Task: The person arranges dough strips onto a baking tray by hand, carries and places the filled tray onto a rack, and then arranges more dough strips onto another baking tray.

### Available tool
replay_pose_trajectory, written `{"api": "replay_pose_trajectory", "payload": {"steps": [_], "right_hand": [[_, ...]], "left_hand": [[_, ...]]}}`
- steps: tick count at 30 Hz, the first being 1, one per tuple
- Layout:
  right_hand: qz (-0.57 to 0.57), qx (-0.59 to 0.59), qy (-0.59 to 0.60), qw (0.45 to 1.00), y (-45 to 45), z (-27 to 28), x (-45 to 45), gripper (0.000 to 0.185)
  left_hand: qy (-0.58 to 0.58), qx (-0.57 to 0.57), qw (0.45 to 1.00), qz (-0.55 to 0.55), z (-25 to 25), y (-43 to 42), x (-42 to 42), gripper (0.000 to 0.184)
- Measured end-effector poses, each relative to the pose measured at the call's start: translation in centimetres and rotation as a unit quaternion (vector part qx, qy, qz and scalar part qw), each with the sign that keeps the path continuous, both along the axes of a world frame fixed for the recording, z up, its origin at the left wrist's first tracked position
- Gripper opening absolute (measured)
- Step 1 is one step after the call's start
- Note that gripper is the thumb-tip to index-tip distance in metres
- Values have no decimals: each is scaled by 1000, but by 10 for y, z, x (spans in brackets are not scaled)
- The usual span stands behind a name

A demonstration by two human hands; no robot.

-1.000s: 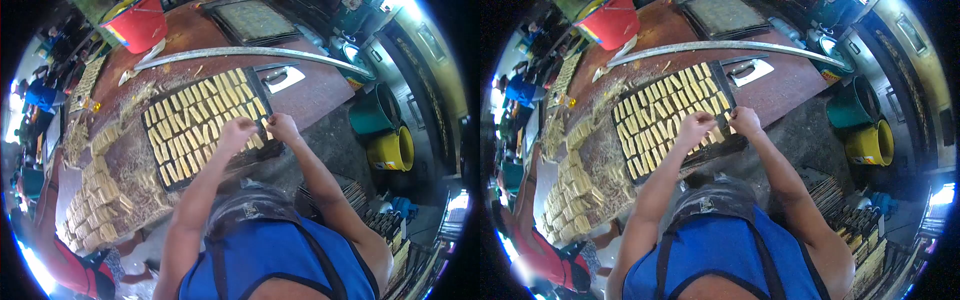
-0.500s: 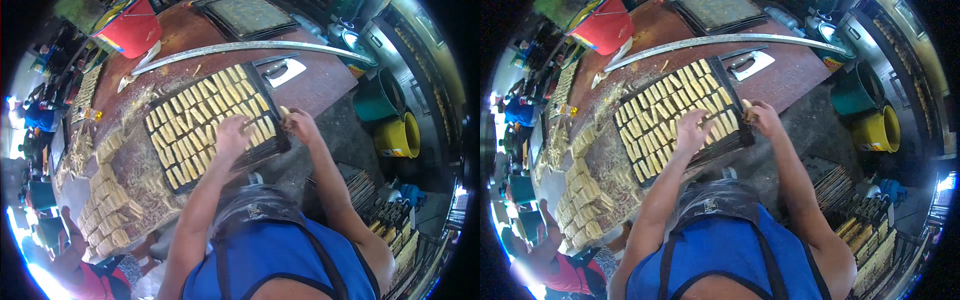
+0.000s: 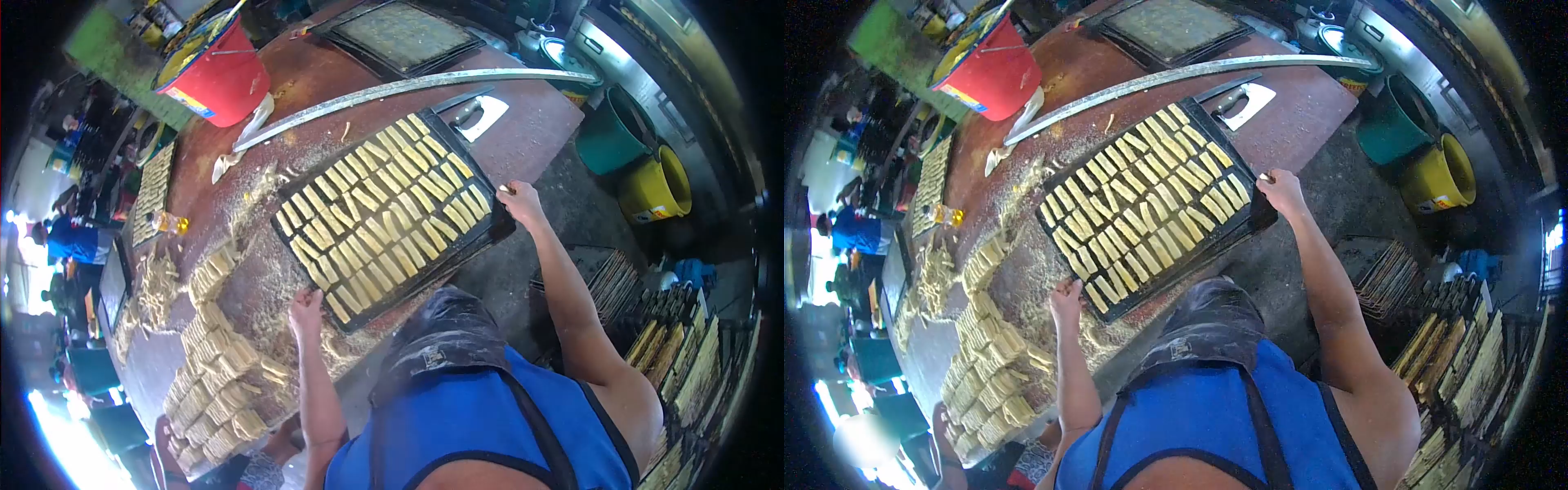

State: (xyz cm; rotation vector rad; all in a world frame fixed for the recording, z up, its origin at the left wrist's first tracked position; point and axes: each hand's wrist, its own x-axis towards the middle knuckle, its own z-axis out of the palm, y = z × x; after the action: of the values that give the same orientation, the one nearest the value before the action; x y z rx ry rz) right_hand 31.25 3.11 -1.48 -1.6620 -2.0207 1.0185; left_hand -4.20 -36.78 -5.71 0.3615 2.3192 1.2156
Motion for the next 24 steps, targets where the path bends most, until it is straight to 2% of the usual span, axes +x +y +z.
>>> {"api": "replay_pose_trajectory", "payload": {"steps": [3, 5, 6, 7, 9, 10, 11, 12, 13, 15, 18, 21, 23, 24], "right_hand": [[14, 34, -35, 999, 3, -3, 1, 33], [18, 16, -37, 999, 6, -2, 3, 33], [24, 0, -39, 999, 13, 0, 3, 34], [25, -2, -35, 999, 19, 1, 3, 34], [39, -86, 36, 995, 24, 0, 10, 31], [36, -89, 36, 995, 27, 0, 14, 31], [31, -145, 103, 984, 28, -1, 19, 29], [24, -199, 170, 965, 28, -1, 24, 27], [18, -200, 171, 965, 27, -2, 28, 27], [16, -254, 255, 933, 25, 1, 37, 25], [4, -247, 304, 920, 4, 6, 52, 28], [-29, -237, 344, 908, -36, 19, 77, 30], [-81, -204, 365, 905, -66, 8, 89, 34], [-110, -198, 409, 884, -96, 21, 100, 36]], "left_hand": [[-2, -9, 1000, 2, 2, 2, -1, 31], [-20, -43, 999, 21, 13, 5, 6, 30], [-87, -24, 993, 76, 40, 18, 25, 32], [-82, -25, 993, 77, 39, 24, 34, 32], [26, 52, 991, 123, 31, 26, 50, 34], [95, 15, 985, 141, 26, 31, 59, 37], [93, 12, 986, 138, 27, 31, 62, 37], [87, 5, 989, 117, 38, 31, 66, 38], [82, 0, 992, 96, 44, 32, 68, 39], [114, 1, 988, 101, 44, 32, 68, 41], [103, 43, 992, 54, 36, 26, 49, 40], [145, 48, 988, 23, 23, 28, 24, 40], [196, 29, 974, -105, 32, 38, 1, 40], [202, 71, 970, -115, 28, 45, -7, 40]]}}
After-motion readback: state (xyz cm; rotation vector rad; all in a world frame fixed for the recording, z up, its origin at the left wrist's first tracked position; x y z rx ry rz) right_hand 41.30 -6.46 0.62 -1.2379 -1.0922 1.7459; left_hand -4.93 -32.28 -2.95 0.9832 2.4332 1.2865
